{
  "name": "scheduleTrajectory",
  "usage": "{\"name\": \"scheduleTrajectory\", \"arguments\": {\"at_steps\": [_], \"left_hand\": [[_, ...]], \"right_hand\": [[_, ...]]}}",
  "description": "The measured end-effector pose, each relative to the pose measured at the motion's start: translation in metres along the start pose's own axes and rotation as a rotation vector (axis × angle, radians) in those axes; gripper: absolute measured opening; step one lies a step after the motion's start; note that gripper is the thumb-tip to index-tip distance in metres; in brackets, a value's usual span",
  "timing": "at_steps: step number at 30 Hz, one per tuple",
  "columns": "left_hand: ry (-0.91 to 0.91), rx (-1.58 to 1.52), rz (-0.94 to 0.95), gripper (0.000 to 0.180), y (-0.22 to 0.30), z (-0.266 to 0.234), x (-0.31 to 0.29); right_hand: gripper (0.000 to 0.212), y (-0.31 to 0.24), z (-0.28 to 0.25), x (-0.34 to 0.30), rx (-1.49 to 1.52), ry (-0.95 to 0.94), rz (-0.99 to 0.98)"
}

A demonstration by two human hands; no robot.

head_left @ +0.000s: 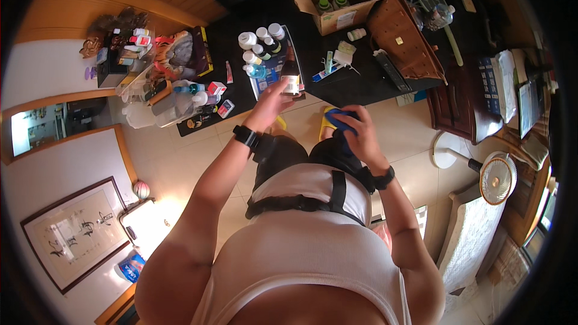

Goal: The person is organizing and inspecting various supplement and medication bottles, placing them into a white plastic tray.

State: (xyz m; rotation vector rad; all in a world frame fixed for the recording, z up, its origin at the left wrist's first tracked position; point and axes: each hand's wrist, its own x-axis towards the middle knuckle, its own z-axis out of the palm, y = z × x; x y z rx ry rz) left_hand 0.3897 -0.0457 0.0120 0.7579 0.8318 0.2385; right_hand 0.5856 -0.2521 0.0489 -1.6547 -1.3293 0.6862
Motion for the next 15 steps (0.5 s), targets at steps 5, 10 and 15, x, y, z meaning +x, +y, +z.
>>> {"name": "scheduleTrajectory", "arguments": {"at_steps": [5,10,15], "left_hand": [[-0.048,-0.313,-0.074,0.048,-0.02,-0.042,0.042],[0.297,-0.279,-0.149,0.028,-0.039,-0.076,0.096],[0.458,0.17,0.146,0.025,-0.044,-0.085,0.151]], "right_hand": [[0.051,0.012,-0.014,-0.021,-0.021,0.128,0.148],[0.051,0.011,-0.017,-0.03,-0.047,0.176,0.239],[0.048,0.003,-0.011,-0.026,-0.126,0.188,0.295]]}}
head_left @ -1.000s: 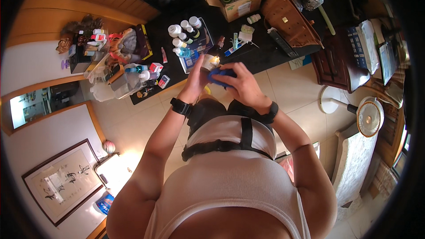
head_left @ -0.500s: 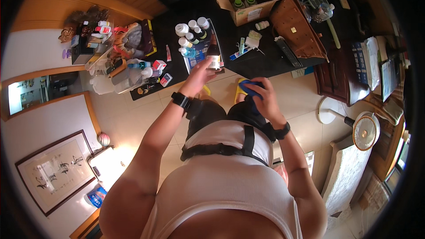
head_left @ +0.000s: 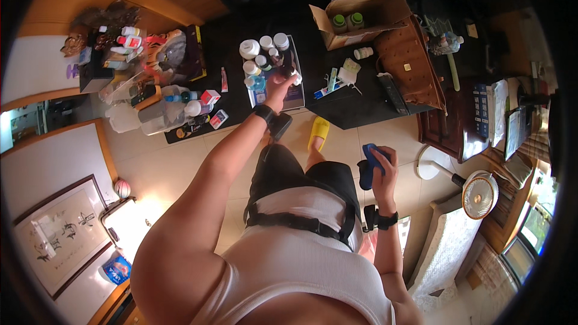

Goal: The person is organizing and inspecting various supplement and medication bottles, placing them into a white plastic tray.

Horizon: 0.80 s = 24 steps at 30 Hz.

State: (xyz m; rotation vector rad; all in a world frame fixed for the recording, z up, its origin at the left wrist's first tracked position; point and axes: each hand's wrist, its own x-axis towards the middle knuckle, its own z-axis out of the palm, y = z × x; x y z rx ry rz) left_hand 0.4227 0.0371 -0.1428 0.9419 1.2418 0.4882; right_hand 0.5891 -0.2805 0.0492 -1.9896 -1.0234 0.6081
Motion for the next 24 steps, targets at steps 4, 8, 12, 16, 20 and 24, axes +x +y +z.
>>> {"name": "scheduleTrajectory", "arguments": {"at_steps": [4,8,12,16,20,24], "left_hand": [[0.25,0.29,0.562,0.041,-0.015,0.01,0.05],[0.466,0.632,0.667,0.039,-0.016,0.015,0.082],[0.446,0.751,0.583,0.036,-0.015,0.033,0.096],[0.518,0.823,0.658,0.045,-0.019,0.04,0.109],[0.518,0.822,0.631,0.053,-0.019,0.044,0.106],[0.487,0.841,0.895,0.043,-0.013,0.041,0.096]], "right_hand": [[0.046,-0.006,0.009,0.002,-0.056,0.009,-0.005],[0.045,-0.016,0.02,0.002,-0.041,0.01,0.11],[0.044,-0.021,0.026,0.001,-0.087,0.017,0.154],[0.043,-0.021,0.03,0.004,-0.092,0.037,0.199],[0.044,-0.019,0.034,0.006,-0.131,0.066,0.195],[0.044,-0.018,0.035,0.01,-0.11,0.075,0.214]]}}
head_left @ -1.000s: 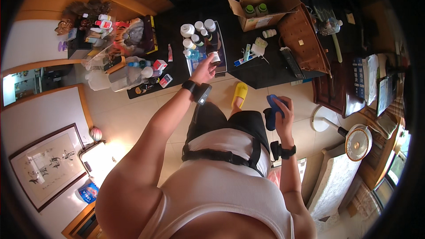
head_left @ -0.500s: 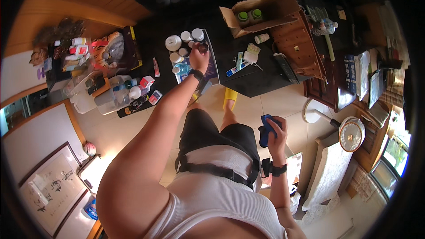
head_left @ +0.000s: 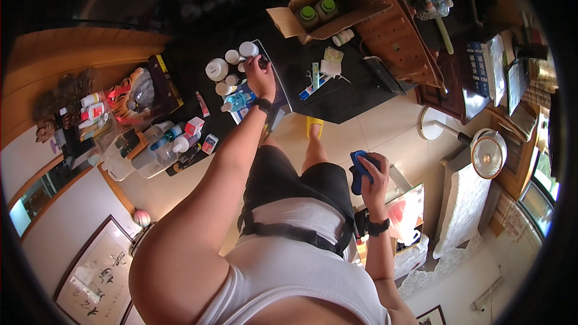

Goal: The person is organizing and inspecting various supplement and medication bottles, placing them into a white plastic tray.

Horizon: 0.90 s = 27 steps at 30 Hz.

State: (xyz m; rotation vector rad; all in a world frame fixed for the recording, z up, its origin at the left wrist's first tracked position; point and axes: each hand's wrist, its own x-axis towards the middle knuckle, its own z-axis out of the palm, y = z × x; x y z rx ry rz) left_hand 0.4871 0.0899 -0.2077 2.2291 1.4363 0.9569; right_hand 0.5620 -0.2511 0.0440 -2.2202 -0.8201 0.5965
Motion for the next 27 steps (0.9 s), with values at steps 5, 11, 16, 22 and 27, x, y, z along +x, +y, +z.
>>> {"name": "scheduleTrajectory", "arguments": {"at_steps": [5,11,16,22,27], "left_hand": [[-0.079,-0.06,-0.052,0.017,-0.017,-0.003,0.0],[-0.106,0.0,0.04,0.015,-0.011,-0.007,0.009],[-0.111,0.035,-0.043,0.018,0.0,-0.008,0.012],[-0.024,-0.054,-0.107,0.043,0.046,-0.025,-0.011],[-0.535,-0.152,0.026,0.027,0.072,0.004,-0.057]], "right_hand": [[0.045,0.002,0.001,0.009,0.001,-0.017,-0.014],[0.049,0.008,-0.002,0.008,0.001,-0.007,-0.011],[0.049,0.016,-0.005,0.003,0.021,-0.008,-0.004],[0.05,0.032,-0.011,-0.008,0.047,0.049,0.007],[0.05,0.045,-0.022,-0.016,0.054,0.062,0.045]]}}
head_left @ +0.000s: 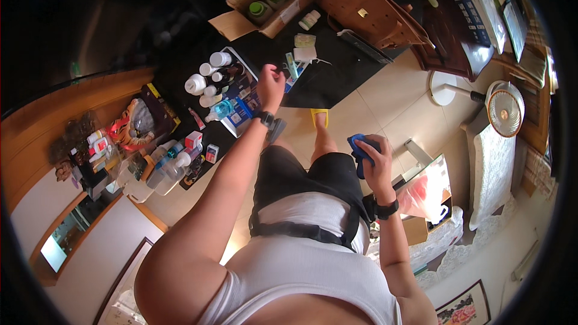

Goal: The person is organizing and inspecting various supplement and medication bottles, placing them into a white plastic tray.

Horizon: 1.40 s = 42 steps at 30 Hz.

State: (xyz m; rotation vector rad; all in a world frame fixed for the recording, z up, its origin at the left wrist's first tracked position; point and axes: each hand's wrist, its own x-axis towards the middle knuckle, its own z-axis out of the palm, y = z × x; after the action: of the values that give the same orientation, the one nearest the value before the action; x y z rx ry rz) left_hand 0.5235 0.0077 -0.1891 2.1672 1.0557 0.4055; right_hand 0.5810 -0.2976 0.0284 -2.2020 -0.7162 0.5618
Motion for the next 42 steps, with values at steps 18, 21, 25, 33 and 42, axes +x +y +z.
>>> {"name": "scheduleTrajectory", "arguments": {"at_steps": [18,21,25,33,42], "left_hand": [[0.037,0.174,-0.162,0.028,0.001,0.049,-0.015],[0.018,-0.18,-0.064,0.022,0.002,0.014,-0.034],[-0.059,-0.444,0.039,0.025,0.053,-0.048,-0.068],[0.037,-0.196,0.211,0.028,0.165,-0.159,-0.122],[0.135,-0.137,0.264,0.033,0.186,-0.182,-0.149]], "right_hand": [[0.05,0.053,-0.044,-0.034,0.011,0.044,0.012],[0.049,0.052,-0.041,-0.02,0.088,0.035,-0.055],[0.048,0.023,-0.042,0.008,0.229,0.013,-0.131],[0.055,-0.064,-0.029,0.051,0.079,-0.127,-0.546],[0.054,-0.085,-0.012,0.054,0.037,-0.138,-0.757]]}}
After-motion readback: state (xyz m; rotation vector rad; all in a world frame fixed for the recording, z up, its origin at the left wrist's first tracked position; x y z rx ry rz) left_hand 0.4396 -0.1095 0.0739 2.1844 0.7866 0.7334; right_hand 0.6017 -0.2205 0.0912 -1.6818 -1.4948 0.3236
